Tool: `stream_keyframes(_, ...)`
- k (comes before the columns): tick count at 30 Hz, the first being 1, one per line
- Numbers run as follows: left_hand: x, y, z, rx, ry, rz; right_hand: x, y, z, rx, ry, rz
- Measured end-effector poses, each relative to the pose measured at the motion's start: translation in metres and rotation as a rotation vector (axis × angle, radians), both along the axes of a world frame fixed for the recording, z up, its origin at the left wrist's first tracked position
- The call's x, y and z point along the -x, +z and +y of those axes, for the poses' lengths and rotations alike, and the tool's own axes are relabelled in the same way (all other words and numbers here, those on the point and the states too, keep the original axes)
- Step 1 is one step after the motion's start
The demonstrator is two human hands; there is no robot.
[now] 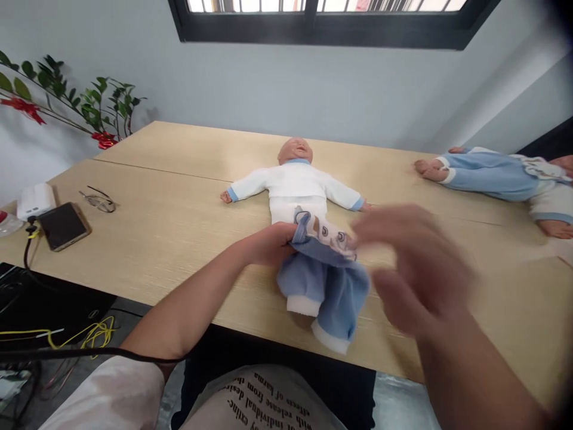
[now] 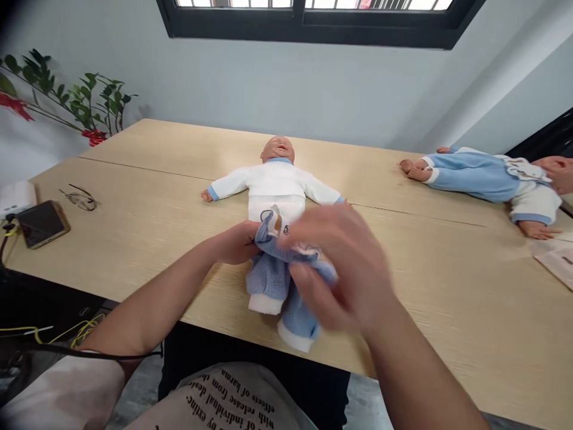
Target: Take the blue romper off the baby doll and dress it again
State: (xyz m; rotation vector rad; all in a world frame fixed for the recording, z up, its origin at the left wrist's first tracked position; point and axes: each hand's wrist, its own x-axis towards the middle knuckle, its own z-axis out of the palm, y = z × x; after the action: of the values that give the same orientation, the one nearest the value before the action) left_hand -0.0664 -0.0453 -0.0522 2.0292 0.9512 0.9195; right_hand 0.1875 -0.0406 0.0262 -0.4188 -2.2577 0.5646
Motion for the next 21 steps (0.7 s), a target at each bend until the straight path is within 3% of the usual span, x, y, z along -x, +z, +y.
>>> stream_keyframes(4,-0.002,0.002,-0.002,0.015,-0.001,0.089,0.036,-0.021,0.057,0.36,0.067,-0.384)
stream_keyframes(8,-0.003,0.003,-0.002,0.038,0.112,0.203,0.03,-0.031,0.065,0.627,0.12,-0.541)
stream_keyframes(12,-0.005,-0.001,-0.003,-0.059,0.332,0.187,0.029,-0.036,0.052,0.695,0.097,-0.389)
stream_keyframes(16,-0.01,-0.005,-0.002,-0.214,0.468,-0.032,0.039,-0.042,0.04,0.674,0.061,-0.338)
stream_keyframes(18,-0.01,-0.006,-0.001,-0.203,0.469,-0.154,0.04,-0.045,0.039,0.665,0.029,-0.368)
stream_keyframes(21,-0.005,-0.004,-0.001,-0.023,0.352,-0.341,0.036,-0.05,0.044,0.674,0.016,-0.301)
